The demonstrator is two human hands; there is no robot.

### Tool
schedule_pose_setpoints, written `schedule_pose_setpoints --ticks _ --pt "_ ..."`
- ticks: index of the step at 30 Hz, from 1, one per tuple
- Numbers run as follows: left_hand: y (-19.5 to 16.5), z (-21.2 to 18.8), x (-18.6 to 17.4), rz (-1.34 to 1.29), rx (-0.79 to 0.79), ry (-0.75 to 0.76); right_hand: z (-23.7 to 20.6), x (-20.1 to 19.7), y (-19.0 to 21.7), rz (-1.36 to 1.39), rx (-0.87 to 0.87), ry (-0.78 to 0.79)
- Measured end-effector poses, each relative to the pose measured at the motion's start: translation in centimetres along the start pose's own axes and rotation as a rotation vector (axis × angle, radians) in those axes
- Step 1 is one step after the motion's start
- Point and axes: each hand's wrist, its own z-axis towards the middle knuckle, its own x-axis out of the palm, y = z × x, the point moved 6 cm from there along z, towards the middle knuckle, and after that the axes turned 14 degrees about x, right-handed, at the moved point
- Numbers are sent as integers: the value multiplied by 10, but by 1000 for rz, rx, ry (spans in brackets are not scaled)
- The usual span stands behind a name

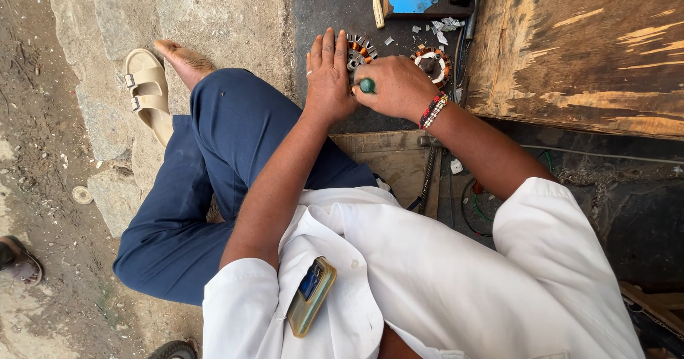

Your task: The person sits on the ground and uses a green-handled screwdriver to work on an electric motor armature with copper windings, prying and adjusting the windings around the laminated core. A second smaller motor component lies beside them as they turn the armature and continue working on the winding slots.

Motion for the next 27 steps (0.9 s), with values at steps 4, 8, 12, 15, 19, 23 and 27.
schedule_pose_setpoints --ticks 4,8,12,15,19,23,27 --pt "-2 2 -3 -4 -61 92 6 -10 -13 100 49 12" --pt "-4 4 -7 20 -56 85 2 -15 -27 215 89 12" --pt "-3 3 -5 18 -61 85 -3 -15 -28 215 27 -78" --pt "-3 1 -3 30 -55 85 -3 -9 -28 206 52 -89" --pt "-2 3 -3 37 -53 97 9 -5 -29 146 84 -40" --pt "-2 3 -1 59 -83 135 21 -5 -37 198 124 -11" --pt "-4 2 -2 53 -95 124 24 -12 -39 286 56 -79"
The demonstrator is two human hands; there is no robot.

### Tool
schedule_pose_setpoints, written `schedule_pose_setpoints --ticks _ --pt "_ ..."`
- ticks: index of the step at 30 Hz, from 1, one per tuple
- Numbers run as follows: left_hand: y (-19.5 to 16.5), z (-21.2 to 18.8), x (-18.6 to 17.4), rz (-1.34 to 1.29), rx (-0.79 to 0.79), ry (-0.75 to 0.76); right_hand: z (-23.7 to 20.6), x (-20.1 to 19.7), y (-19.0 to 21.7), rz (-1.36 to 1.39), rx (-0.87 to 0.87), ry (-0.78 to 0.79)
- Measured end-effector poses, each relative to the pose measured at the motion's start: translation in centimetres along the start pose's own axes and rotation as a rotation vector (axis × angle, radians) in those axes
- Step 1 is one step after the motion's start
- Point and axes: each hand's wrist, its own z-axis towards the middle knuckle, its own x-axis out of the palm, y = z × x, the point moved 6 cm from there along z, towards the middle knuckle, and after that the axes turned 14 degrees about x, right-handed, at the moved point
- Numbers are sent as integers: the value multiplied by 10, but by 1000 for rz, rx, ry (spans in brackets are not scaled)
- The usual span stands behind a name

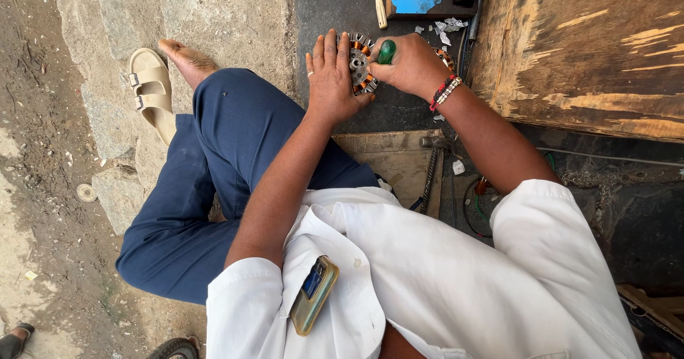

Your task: The person sits on the ground and uses a green-handled screwdriver to work on an electric motor armature with copper windings, prying and adjusting the windings around the laminated core. A second smaller motor component lies beside them as they turn the armature and continue working on the winding slots.

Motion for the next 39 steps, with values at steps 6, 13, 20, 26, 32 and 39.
schedule_pose_setpoints --ticks 6,13,20,26,32,39 --pt "-1 0 -2 2 -20 18 3 7 -5 -14 135 26" --pt "-1 0 -5 19 -23 28 8 6 2 -41 47 17" --pt "1 0 -4 5 -21 24 4 9 5 -110 33 87" --pt "4 1 0 27 15 -3 -4 19 15 -290 -123 143" --pt "5 1 2 2 -22 29 -21 25 25 -351 -321 155" --pt "1 1 -6 17 -23 52 -48 13 26 -346 -488 76"
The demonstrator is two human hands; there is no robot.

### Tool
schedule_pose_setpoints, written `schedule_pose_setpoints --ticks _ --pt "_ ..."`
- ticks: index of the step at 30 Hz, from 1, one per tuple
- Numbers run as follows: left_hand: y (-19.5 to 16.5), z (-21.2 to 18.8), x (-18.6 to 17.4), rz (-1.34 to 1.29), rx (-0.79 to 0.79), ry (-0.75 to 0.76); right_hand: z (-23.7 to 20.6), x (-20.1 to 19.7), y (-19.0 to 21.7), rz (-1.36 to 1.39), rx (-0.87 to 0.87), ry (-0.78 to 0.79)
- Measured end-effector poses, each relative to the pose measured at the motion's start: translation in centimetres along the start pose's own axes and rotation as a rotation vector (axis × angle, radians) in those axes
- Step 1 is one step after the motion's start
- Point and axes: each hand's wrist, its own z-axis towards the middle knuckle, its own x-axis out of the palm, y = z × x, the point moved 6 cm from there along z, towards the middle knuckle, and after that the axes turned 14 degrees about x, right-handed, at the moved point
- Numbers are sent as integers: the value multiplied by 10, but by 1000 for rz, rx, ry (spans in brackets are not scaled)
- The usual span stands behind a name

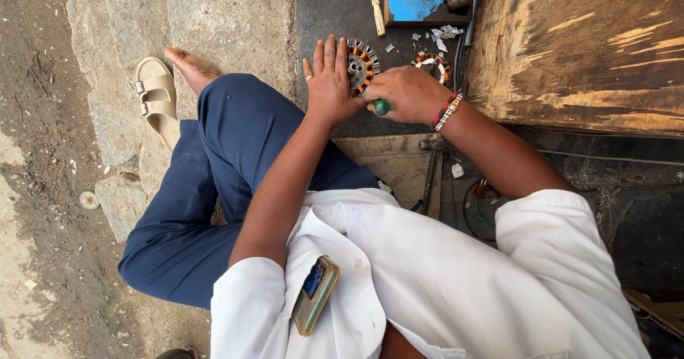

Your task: The person sits on the ground and uses a green-handled screwdriver to work on an electric motor armature with copper windings, prying and adjusting the windings around the laminated core. A second smaller motor component lies beside them as they turn the armature and continue working on the winding slots.

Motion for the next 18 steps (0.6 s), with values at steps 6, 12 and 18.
schedule_pose_setpoints --ticks 6,12,18 --pt "-1 -3 -1 5 -5 -14 -35 -33 -39 444 384 -157" --pt "0 -3 -2 -11 8 -35 -49 -26 -38 584 410 -215" --pt "0 -3 -4 -10 10 -44 -44 -16 -32 511 433 -237"
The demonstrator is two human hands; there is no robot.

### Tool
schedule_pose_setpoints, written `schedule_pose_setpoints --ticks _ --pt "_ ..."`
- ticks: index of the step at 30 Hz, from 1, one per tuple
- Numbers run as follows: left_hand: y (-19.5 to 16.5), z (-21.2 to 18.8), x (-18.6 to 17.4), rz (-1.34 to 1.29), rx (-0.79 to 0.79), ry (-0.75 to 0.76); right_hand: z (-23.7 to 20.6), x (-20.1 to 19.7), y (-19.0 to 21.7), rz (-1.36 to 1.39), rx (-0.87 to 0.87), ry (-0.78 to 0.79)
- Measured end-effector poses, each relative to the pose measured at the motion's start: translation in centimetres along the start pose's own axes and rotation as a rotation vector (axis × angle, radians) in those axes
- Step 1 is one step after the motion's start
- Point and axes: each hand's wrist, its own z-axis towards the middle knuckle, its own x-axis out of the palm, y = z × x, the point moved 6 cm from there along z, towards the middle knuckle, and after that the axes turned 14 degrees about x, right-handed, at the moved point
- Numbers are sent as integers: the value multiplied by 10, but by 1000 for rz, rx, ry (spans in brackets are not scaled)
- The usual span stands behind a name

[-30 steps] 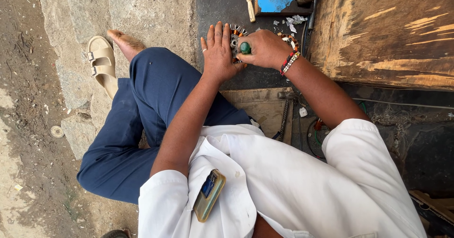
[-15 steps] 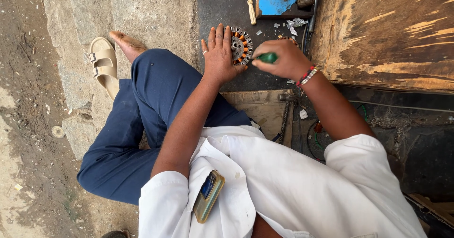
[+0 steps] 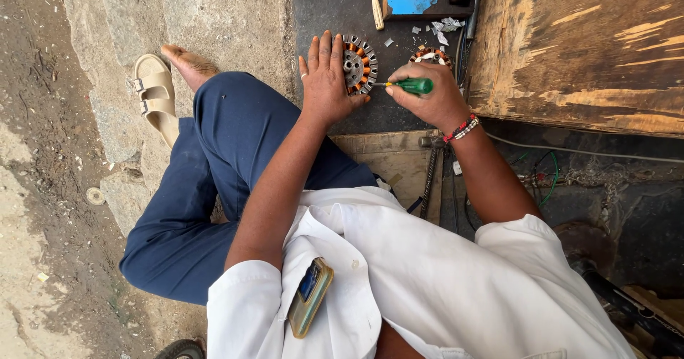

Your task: The person sits on the ground and uses a green-handled screwdriver to work on an electric motor armature with copper windings, prying and adjusting the windings around the laminated core. A second smaller motor component lies beside them as they turn the armature and continue working on the winding slots.

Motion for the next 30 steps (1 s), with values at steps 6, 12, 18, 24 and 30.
schedule_pose_setpoints --ticks 6,12,18,24,30 --pt "0 -1 1 -5 2 -5 -8 13 10 -34 -80 -63" --pt "2 -1 4 -14 2 -10 -25 26 19 -173 -161 -159" --pt "3 -1 5 0 6 -14 -27 32 13 -140 -147 -203" --pt "2 -2 5 4 13 -12 -28 26 5 -38 -108 -141" --pt "2 0 4 -3 4 -1 -18 19 9 -33 -59 -95"
